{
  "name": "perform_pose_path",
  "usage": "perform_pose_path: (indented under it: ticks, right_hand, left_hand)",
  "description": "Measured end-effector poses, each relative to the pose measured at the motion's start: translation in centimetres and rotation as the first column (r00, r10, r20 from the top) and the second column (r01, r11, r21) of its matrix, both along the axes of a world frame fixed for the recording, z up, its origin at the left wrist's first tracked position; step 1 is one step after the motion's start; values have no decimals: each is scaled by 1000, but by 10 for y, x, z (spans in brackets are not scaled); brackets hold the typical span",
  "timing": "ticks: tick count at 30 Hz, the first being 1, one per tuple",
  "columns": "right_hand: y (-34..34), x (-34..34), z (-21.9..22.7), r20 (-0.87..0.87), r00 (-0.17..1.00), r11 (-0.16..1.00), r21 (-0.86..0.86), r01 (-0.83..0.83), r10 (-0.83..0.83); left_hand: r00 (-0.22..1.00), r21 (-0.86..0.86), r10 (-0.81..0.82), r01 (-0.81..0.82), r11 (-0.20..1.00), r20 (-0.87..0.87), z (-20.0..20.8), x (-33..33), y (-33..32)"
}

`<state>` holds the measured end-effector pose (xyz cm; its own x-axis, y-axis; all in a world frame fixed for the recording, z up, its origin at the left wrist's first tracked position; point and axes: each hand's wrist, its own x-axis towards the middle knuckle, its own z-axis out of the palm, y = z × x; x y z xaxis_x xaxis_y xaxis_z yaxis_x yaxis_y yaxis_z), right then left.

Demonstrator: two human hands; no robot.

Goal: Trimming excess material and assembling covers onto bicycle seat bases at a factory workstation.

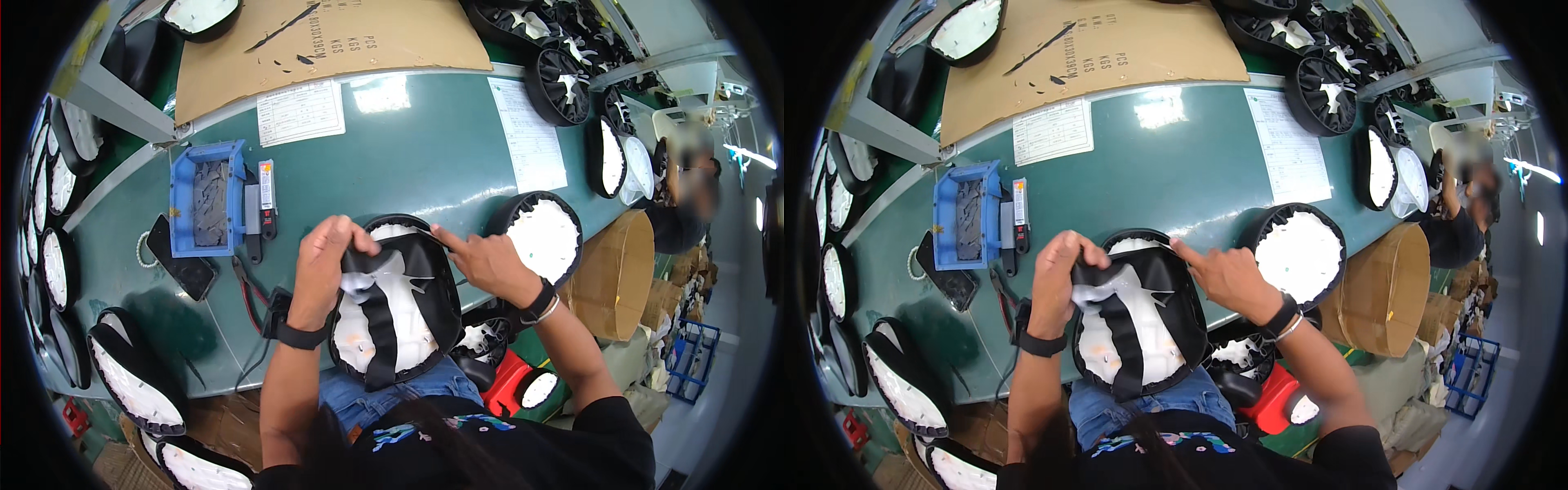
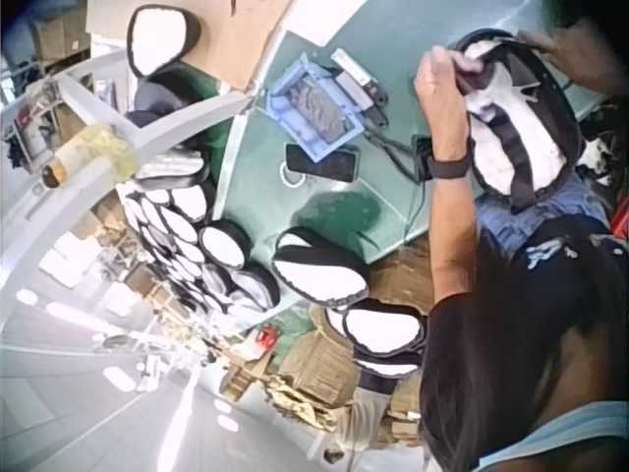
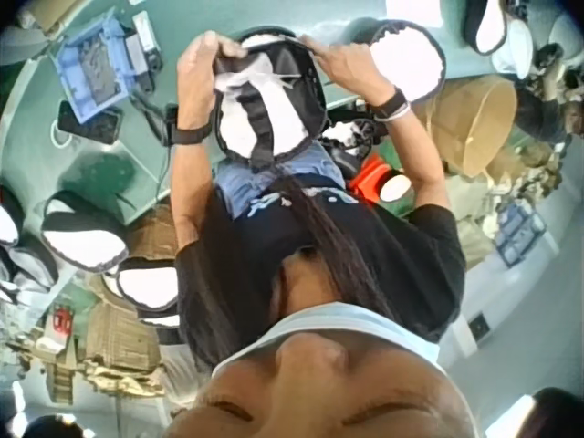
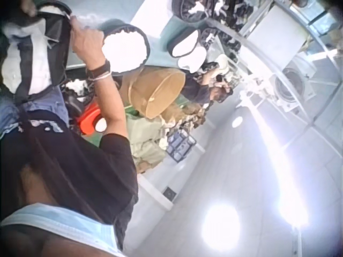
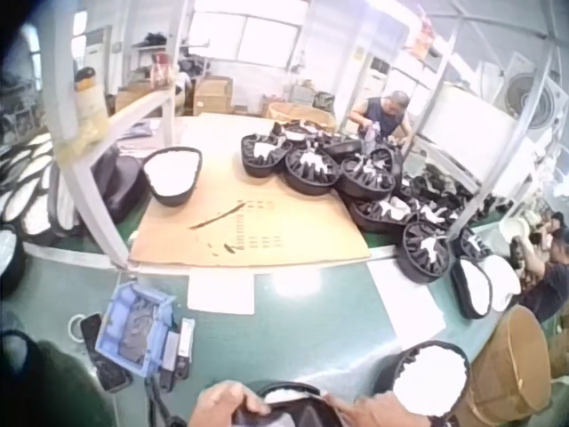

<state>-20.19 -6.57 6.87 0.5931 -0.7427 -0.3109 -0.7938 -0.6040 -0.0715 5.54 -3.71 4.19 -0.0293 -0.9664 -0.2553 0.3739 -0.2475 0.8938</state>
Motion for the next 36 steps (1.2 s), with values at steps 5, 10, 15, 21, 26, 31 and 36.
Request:
perform_pose_path:
  ticks: [5,10,15,21,26,31,36]
  right_hand:
    - [53,-3,-9,7,987,987,-16,160,-160]
    - [111,-10,-3,-9,911,908,70,413,-413]
    - [109,-27,4,-73,899,857,277,433,-431]
    - [58,-14,-22,476,553,728,496,474,-684]
    - [41,-19,-79,577,398,699,625,348,-713]
    - [-39,-26,8,601,-64,540,755,373,-797]
    - [-118,-33,38,718,43,626,574,527,-694]
  left_hand:
    - [1000,-178,-14,11,984,-18,49,4,-14]
    - [967,-269,88,-153,951,-237,76,30,10]
    - [737,-93,327,-465,880,-591,86,105,110]
    - [-208,352,-348,-19,936,914,41,91,202]
    - [869,338,-27,-163,927,494,-17,-3,144]
    - [971,476,231,-173,862,-65,-33,3,15]
    - [769,146,560,-543,827,-307,-7,98,-145]
